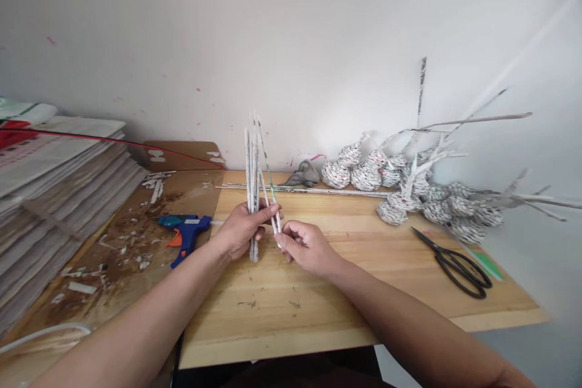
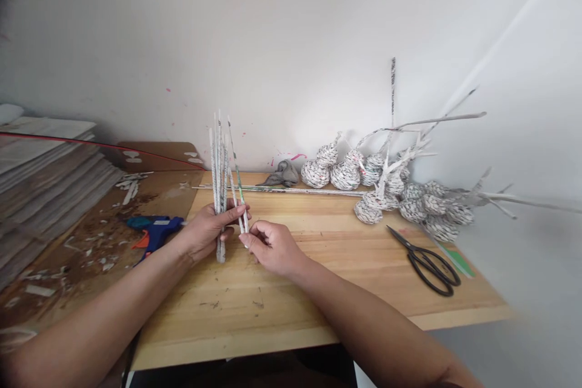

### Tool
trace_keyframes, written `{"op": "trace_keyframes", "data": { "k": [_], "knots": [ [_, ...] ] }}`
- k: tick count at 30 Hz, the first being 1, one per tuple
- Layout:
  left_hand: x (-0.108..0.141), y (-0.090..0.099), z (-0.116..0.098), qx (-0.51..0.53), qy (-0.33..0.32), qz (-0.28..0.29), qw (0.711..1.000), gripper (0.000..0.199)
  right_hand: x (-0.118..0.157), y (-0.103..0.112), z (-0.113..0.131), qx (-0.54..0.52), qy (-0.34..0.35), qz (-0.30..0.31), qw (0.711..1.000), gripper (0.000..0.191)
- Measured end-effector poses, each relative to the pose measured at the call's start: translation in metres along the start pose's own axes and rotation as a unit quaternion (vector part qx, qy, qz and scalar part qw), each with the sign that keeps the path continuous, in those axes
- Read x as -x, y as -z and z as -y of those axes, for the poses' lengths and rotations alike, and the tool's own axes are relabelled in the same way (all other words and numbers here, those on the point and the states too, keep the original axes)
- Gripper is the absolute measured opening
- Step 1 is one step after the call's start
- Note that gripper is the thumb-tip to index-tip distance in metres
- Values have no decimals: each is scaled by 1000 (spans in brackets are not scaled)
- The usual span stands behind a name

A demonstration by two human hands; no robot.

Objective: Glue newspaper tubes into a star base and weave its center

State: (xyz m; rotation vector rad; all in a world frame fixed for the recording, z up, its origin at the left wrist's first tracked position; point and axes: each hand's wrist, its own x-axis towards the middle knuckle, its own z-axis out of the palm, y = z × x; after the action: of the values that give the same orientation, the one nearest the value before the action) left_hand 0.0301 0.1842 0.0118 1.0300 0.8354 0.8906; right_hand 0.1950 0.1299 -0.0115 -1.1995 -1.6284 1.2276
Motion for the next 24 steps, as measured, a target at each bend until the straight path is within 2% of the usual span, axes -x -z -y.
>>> {"op": "trace_keyframes", "data": {
  "k": [4, 10, 15, 19, 24],
  "knots": [
    [0, 0, 0, 36, 0, 21, 999, 36, 1, 2, 0, 54, 15, -7, 998, 30],
    [2, 0, -2, 72, -4, 69, 995, 42, 0, 0, -3, 69, 24, -19, 997, 31],
    [1, -2, 1, 89, 6, 54, 994, 36, 1, -1, -5, 72, 27, -13, 997, 29],
    [1, -3, 0, 95, -7, 41, 995, 33, -1, 0, -5, 26, 16, -23, 999, 32],
    [1, -2, -5, 133, 10, 25, 991, 30, -4, 5, -1, 22, 39, -93, 995, 31]
  ]
}}
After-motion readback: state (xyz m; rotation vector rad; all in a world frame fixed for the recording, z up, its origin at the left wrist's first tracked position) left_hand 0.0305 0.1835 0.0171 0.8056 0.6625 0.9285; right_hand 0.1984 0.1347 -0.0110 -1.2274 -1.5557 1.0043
